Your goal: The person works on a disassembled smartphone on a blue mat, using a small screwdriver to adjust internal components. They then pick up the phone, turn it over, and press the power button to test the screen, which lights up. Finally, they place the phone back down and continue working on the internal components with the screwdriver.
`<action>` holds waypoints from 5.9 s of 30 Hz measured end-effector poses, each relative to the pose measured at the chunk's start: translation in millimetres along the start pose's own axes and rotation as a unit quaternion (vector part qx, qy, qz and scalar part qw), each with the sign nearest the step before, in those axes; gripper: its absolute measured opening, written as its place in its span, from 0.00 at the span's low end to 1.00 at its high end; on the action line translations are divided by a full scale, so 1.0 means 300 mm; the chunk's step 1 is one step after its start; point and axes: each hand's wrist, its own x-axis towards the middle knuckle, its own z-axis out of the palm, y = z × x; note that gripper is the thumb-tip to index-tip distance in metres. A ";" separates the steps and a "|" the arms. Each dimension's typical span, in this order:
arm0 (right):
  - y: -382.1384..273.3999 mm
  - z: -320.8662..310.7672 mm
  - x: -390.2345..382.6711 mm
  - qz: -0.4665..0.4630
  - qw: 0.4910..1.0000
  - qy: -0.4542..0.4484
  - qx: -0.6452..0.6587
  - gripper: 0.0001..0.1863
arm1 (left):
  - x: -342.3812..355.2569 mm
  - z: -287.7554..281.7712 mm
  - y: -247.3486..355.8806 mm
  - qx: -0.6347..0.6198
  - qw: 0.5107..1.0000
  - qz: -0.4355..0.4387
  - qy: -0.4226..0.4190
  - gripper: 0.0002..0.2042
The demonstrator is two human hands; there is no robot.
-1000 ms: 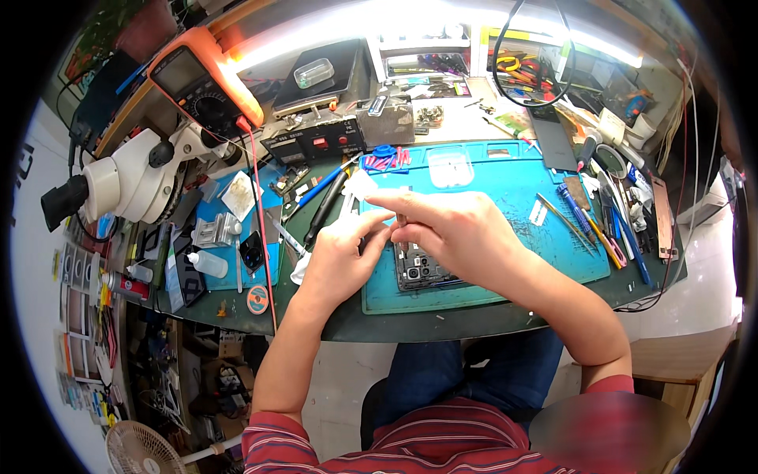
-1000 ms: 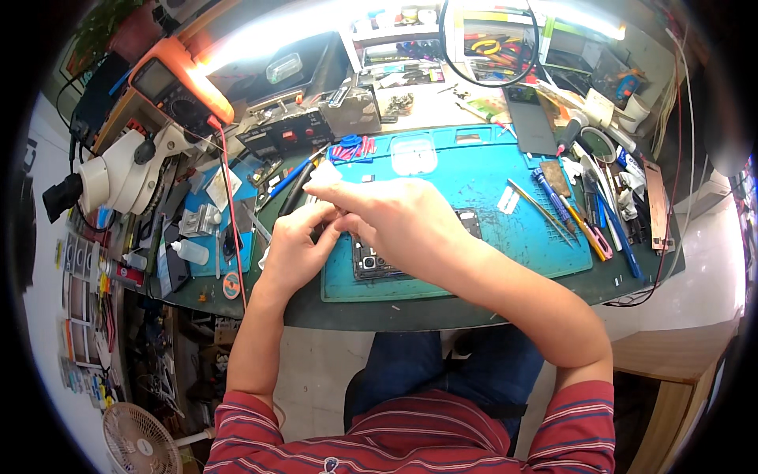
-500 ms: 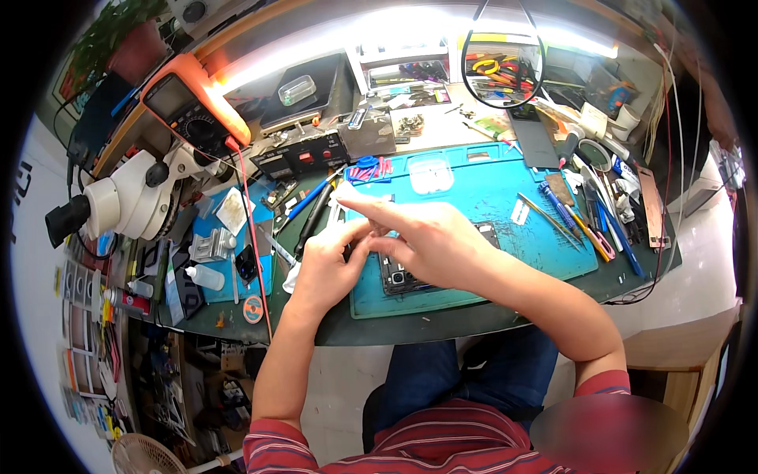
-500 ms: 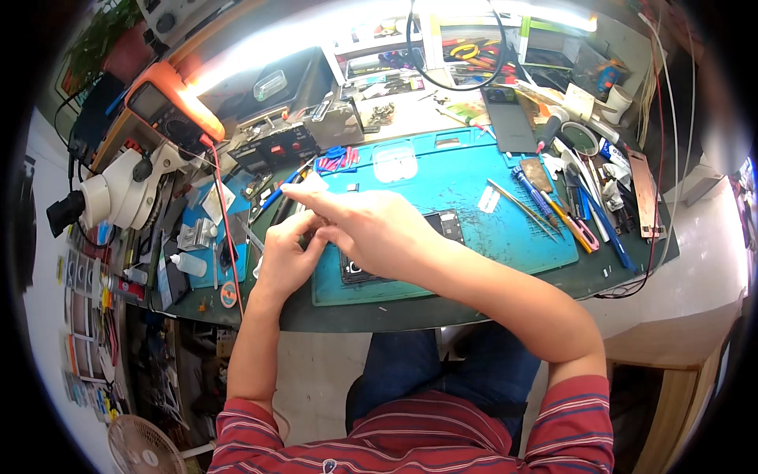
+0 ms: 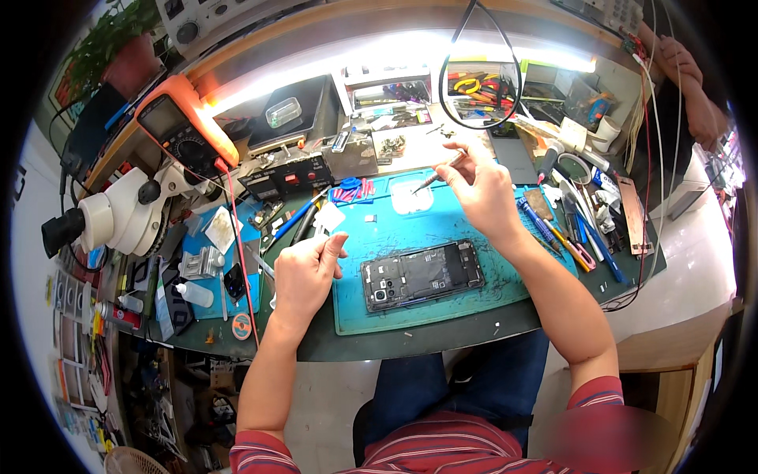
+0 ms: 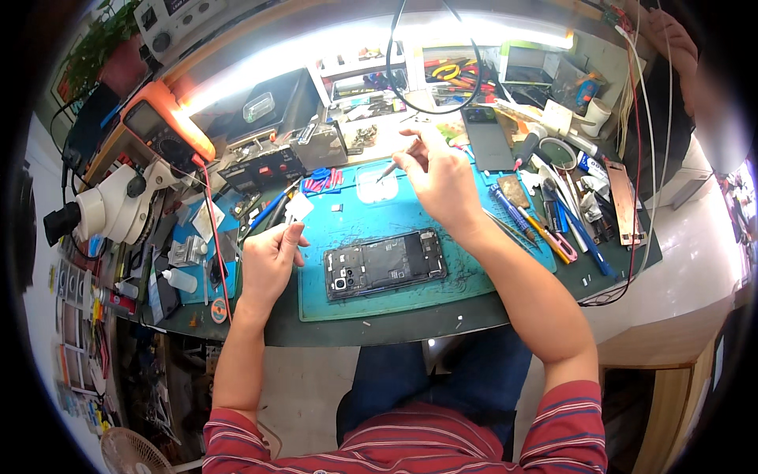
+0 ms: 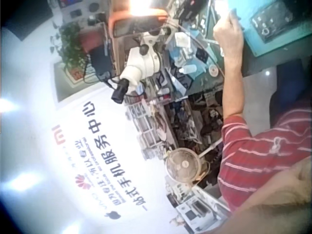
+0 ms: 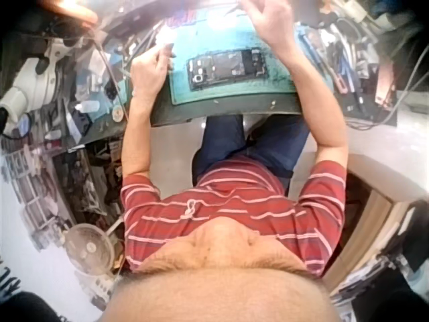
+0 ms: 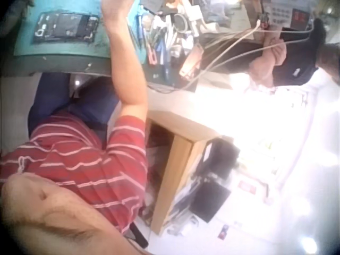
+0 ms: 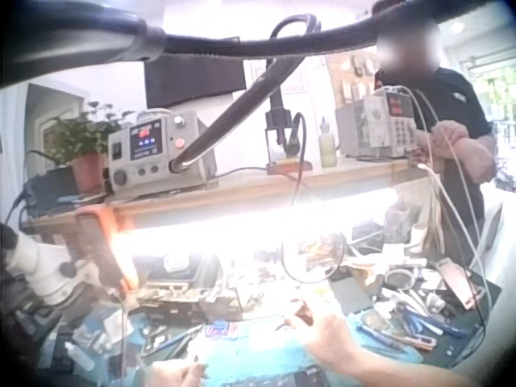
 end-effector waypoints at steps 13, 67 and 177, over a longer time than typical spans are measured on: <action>0.076 0.029 0.028 -0.006 1.000 -0.010 -0.021 0.18 | 0.224 0.140 0.031 0.048 0.969 0.208 0.123 0.13; -0.227 -0.021 -0.113 -0.269 0.900 -0.342 0.007 0.28 | -0.172 0.108 0.127 -0.058 0.961 0.270 -0.003 0.11; -0.098 0.035 -0.057 -0.104 0.988 -0.117 0.011 0.24 | 0.150 0.146 0.037 -0.049 0.981 0.186 0.011 0.08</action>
